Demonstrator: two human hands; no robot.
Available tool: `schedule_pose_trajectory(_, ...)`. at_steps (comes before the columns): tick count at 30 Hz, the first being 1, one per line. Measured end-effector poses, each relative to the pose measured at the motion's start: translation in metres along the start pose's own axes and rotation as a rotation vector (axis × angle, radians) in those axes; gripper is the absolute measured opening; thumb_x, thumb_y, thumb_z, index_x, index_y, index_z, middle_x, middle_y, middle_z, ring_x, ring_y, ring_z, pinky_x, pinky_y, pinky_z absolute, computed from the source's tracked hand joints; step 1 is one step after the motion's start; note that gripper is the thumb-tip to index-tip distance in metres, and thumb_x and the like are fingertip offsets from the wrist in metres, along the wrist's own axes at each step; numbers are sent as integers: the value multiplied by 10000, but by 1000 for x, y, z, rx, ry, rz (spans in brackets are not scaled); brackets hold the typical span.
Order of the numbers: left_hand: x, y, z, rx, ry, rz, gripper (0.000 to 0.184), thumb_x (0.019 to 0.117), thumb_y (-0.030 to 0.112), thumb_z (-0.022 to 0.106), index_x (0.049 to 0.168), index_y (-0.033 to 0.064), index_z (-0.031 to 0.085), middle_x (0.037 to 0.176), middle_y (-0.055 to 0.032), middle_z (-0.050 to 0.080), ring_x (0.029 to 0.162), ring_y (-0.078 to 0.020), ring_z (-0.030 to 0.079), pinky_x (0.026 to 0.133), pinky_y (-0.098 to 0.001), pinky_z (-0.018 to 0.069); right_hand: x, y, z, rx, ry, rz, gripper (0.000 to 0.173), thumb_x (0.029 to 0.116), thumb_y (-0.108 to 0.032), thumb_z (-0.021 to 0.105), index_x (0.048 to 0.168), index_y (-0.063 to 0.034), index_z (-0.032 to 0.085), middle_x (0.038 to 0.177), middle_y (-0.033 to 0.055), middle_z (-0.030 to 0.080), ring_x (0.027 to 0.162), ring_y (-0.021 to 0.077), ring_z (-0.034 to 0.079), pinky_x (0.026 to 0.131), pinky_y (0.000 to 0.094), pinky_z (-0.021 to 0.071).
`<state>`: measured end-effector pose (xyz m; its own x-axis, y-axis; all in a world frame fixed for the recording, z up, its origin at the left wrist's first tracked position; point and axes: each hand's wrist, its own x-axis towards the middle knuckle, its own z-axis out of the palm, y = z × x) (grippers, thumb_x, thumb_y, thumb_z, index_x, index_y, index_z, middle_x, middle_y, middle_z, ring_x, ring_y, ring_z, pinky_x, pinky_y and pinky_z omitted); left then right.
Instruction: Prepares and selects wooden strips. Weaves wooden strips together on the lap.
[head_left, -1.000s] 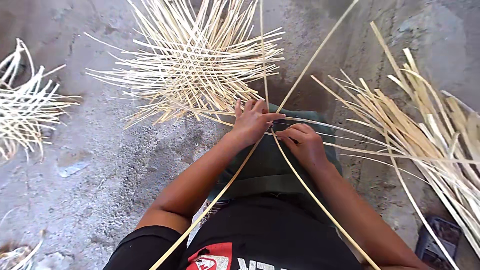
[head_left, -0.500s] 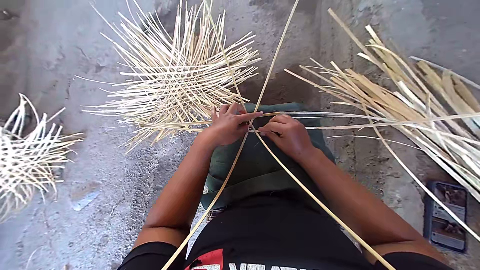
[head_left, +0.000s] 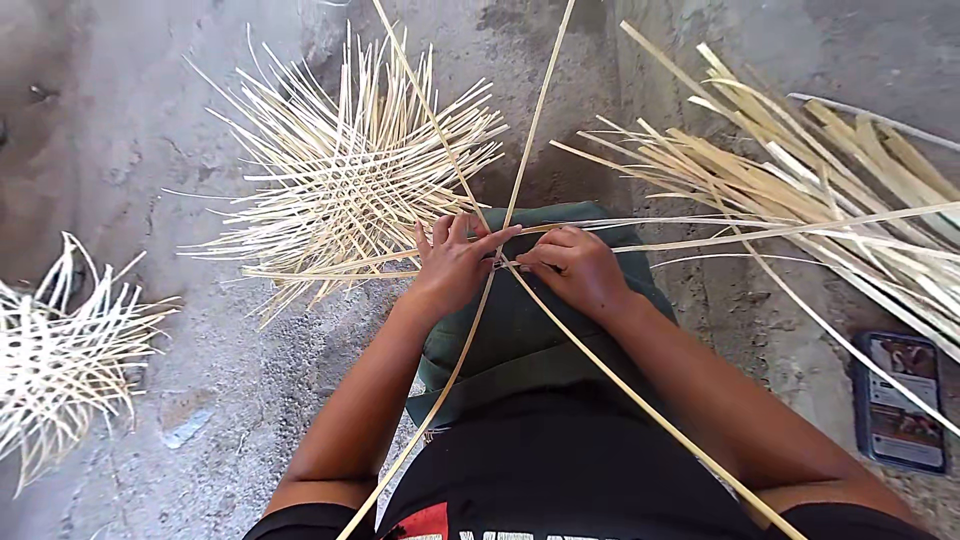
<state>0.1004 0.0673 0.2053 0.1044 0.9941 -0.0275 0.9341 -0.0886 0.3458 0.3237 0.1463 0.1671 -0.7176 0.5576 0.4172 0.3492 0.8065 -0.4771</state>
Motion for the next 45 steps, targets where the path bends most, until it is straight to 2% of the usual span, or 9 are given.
schedule_pose_trajectory(6, -5, 4, 5, 6, 43, -5, 527, 998, 243, 631, 1459, 477, 531, 1350, -103, 565, 1382, -434, 397, 1046, -851, 159, -1, 7, -3, -11, -20, -53, 211, 1022, -293, 609, 1079, -203, 791, 1031, 38, 734, 1035, 234, 686, 900, 455, 548)
schedule_pose_trajectory(11, -3, -2, 11, -35, 49, -33, 521, 996, 230, 631, 1447, 477, 545, 1337, -101, 569, 1381, -429, 394, 1059, -839, 155, 7, 9, 2, -5, -12, 80, 513, 956, -334, 713, 1415, -125, 618, 1236, 150, 649, 1009, 294, 669, 882, 498, 547)
schedule_pose_trajectory(16, 2, -13, 16, -60, 95, -40, 488, 997, 299, 646, 1449, 454, 544, 1346, -72, 591, 1364, -410, 432, 1057, -826, 177, 14, 23, 9, 68, -46, 91, 461, 947, -361, 725, 1335, -116, 680, 1296, 127, 642, 1102, 277, 660, 960, 509, 527)
schedule_pose_trajectory(21, 5, -8, 10, -54, 57, -79, 454, 990, 262, 665, 1407, 429, 600, 1349, -63, 598, 1387, -434, 404, 1049, -860, 136, 24, 29, 1, 161, -104, 196, 582, 946, -392, 728, 1395, -37, 621, 1390, 179, 598, 913, 231, 694, 802, 399, 594)
schedule_pose_trajectory(25, 10, -7, 9, -54, 5, -111, 452, 997, 278, 654, 1414, 440, 589, 1379, -60, 595, 1419, -460, 371, 1033, -889, 94, 34, 46, -53, 22, -101, 413, 599, 1017, -409, 620, 1457, -9, 546, 1491, 192, 539, 1338, 319, 567, 1131, 507, 446)
schedule_pose_trajectory(29, 12, -4, 8, -26, -20, -132, 467, 1000, 284, 647, 1420, 472, 567, 1385, -41, 591, 1433, -441, 362, 1052, -876, 78, 12, 90, -128, -152, -6, 564, 544, 1029, -347, 611, 1462, -24, 546, 1470, 236, 547, 1373, 406, 517, 1140, 602, 391)
schedule_pose_trajectory(36, 14, 9, 7, -47, 37, -130, 469, 973, 158, 677, 1370, 404, 636, 1330, -127, 615, 1245, -476, 500, 879, -708, 399, -76, 90, -200, -230, -82, 970, 388, 1009, -378, 653, 1022, -1, 742, 947, 250, 714, 877, 432, 687, 819, 712, 502)
schedule_pose_trajectory(42, 11, 16, 10, -24, 75, -108, 445, 989, 136, 661, 1378, 352, 644, 1315, -155, 617, 1216, -506, 505, 819, -701, 416, -137, 108, -194, -156, -172, 1105, 490, 926, -254, 781, 1366, -99, 631, 1257, 205, 673, 1073, 417, 683, 901, 665, 543)
schedule_pose_trajectory(45, 12, 11, 12, -56, 49, -119, 463, 985, 120, 662, 1388, 349, 637, 1329, -155, 604, 1210, -505, 505, 826, -690, 460, -142, 111, -186, -198, -182, 1106, 473, 935, -251, 772, 1363, -103, 634, 1240, 192, 688, 1071, 398, 688, 895, 654, 543)
